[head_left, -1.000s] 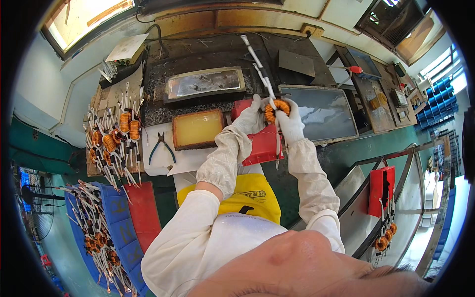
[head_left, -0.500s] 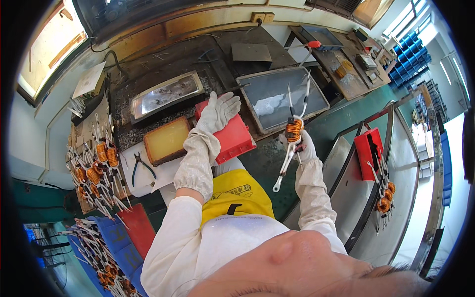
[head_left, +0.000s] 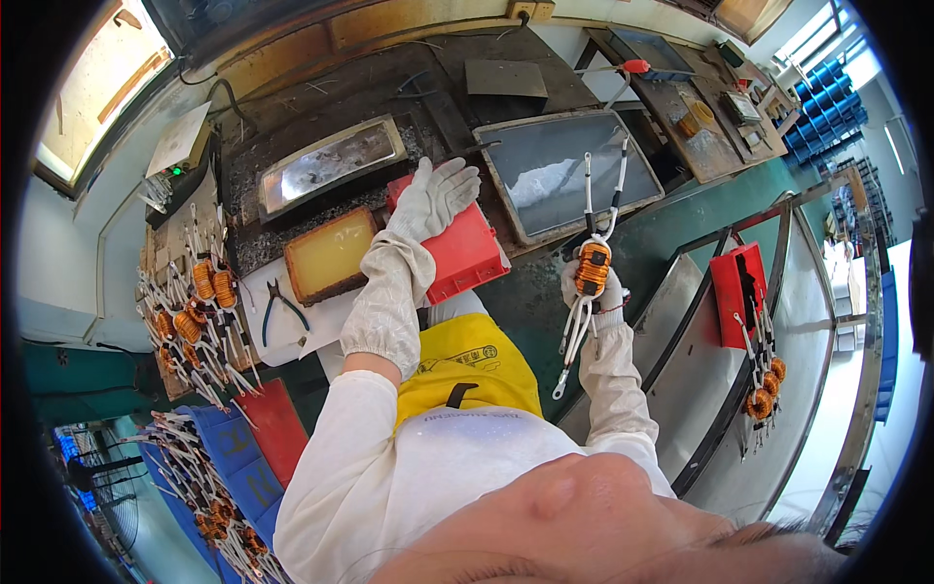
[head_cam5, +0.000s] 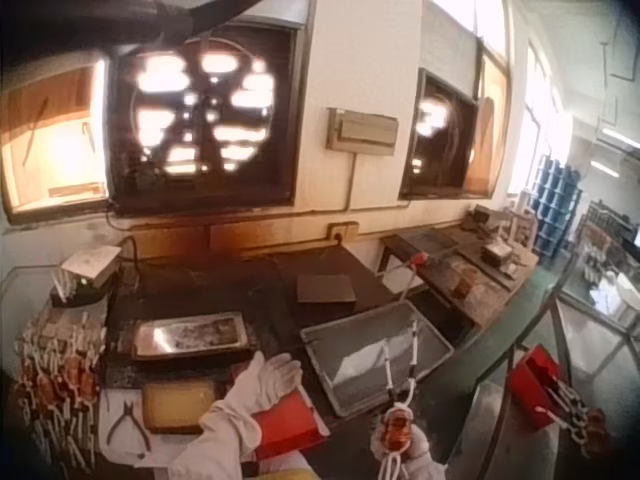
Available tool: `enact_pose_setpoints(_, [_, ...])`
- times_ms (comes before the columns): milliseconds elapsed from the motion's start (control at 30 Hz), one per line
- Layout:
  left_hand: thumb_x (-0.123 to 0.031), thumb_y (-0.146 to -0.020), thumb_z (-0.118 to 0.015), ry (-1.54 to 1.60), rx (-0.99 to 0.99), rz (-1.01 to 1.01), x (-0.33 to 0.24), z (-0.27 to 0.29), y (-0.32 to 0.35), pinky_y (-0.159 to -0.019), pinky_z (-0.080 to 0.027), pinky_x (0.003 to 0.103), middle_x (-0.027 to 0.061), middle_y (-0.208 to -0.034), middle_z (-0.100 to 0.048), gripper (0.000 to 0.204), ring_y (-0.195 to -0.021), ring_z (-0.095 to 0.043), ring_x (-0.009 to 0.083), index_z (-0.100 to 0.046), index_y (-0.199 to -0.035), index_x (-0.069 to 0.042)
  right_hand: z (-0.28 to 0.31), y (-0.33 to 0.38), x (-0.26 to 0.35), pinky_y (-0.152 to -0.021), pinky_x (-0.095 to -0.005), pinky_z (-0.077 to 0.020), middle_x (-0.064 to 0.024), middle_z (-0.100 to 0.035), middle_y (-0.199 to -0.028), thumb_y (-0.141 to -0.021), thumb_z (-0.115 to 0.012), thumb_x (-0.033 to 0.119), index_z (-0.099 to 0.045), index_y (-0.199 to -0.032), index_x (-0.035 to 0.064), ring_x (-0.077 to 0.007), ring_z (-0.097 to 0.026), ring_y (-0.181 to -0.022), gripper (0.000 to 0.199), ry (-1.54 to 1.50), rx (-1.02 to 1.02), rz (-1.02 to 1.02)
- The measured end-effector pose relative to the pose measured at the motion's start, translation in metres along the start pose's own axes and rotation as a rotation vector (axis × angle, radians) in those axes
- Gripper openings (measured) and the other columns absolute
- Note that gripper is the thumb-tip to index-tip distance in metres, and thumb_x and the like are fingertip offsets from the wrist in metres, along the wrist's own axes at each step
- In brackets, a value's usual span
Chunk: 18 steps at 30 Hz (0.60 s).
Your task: Dipping copper wire transformer coils into a liquid bath, likely for tinning or soldering terminals.
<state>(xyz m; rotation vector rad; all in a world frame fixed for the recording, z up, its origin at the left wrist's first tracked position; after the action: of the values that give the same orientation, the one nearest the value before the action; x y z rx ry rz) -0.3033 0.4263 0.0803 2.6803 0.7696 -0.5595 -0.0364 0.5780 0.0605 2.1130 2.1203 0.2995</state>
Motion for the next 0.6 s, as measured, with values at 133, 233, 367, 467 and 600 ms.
enact_pose_setpoints(133, [-0.056, -0.104, -0.039, 0.006, -0.007, 0.002, 0.001, 0.008, 0.000, -0.111, -0.044, 0.046, 0.0236, -0.141, -0.053, 0.070, -0.127, -0.055, 0.0362, -0.044, -0.142, 0.002, -0.028, 0.004, -0.011, -0.078, -0.0500, -0.0620, -0.0174, -0.063, -0.100, -0.090, -0.059, 0.016, -0.058, -0.124, 0.0006, -0.0342, -0.064, -0.094, 0.037, -0.062, 0.030, 0.098])
enact_pose_setpoints(233, [-0.056, -0.104, -0.039, 0.003, 0.004, 0.005, 0.002, 0.008, 0.000, -0.111, -0.044, 0.046, 0.0234, -0.141, -0.052, 0.070, -0.128, -0.054, 0.0363, -0.044, -0.142, 0.002, -0.041, 0.007, -0.013, -0.077, -0.0501, -0.0625, -0.0164, -0.061, -0.100, -0.090, -0.058, 0.015, -0.055, -0.126, -0.0001, -0.0340, -0.064, -0.093, 0.039, -0.045, 0.101, 0.116])
enact_pose_setpoints(367, [-0.056, -0.104, -0.039, 0.002, -0.004, -0.001, 0.002, 0.007, -0.001, -0.112, -0.044, 0.046, 0.0231, -0.142, -0.052, 0.070, -0.128, -0.054, 0.0365, -0.044, -0.142, 0.002, -0.012, 0.011, 0.008, -0.074, -0.0483, -0.0626, -0.0171, -0.061, -0.099, -0.091, -0.058, 0.022, -0.055, -0.124, -0.0014, -0.0336, -0.064, -0.088, 0.040, 0.162, -0.107, 0.210])
enact_pose_setpoints(467, [-0.056, -0.104, -0.039, 0.010, 0.010, -0.009, 0.000, 0.006, -0.003, -0.112, -0.043, 0.046, 0.0229, -0.142, -0.052, 0.070, -0.127, -0.054, 0.0362, -0.044, -0.143, 0.002, 0.007, 0.011, 0.010, -0.070, -0.0460, -0.0619, -0.0174, -0.062, -0.096, -0.092, -0.058, 0.027, -0.056, -0.122, -0.0010, -0.0331, -0.064, -0.084, 0.041, 0.168, -0.155, 0.148])
enact_pose_setpoints(600, [-0.055, -0.104, -0.039, 0.010, 0.003, 0.004, 0.003, 0.006, -0.005, -0.112, -0.043, 0.046, 0.0228, -0.142, -0.052, 0.069, -0.127, -0.055, 0.0353, -0.044, -0.143, 0.002, -0.009, 0.014, -0.003, -0.069, -0.0451, -0.0599, -0.0153, -0.065, -0.097, -0.094, -0.059, 0.026, -0.059, -0.119, 0.0039, -0.0322, -0.066, -0.086, 0.034, 0.047, 0.017, 0.128])
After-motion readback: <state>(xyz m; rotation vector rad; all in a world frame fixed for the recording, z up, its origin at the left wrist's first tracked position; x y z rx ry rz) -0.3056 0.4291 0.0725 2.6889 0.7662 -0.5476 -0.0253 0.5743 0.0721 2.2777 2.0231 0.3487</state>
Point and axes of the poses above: each hand's wrist, its own y-axis away from the middle knuckle, its own z-axis out of the back of the hand, x = y × z, the point moved 8 cm from there along -y, towards the middle knuckle
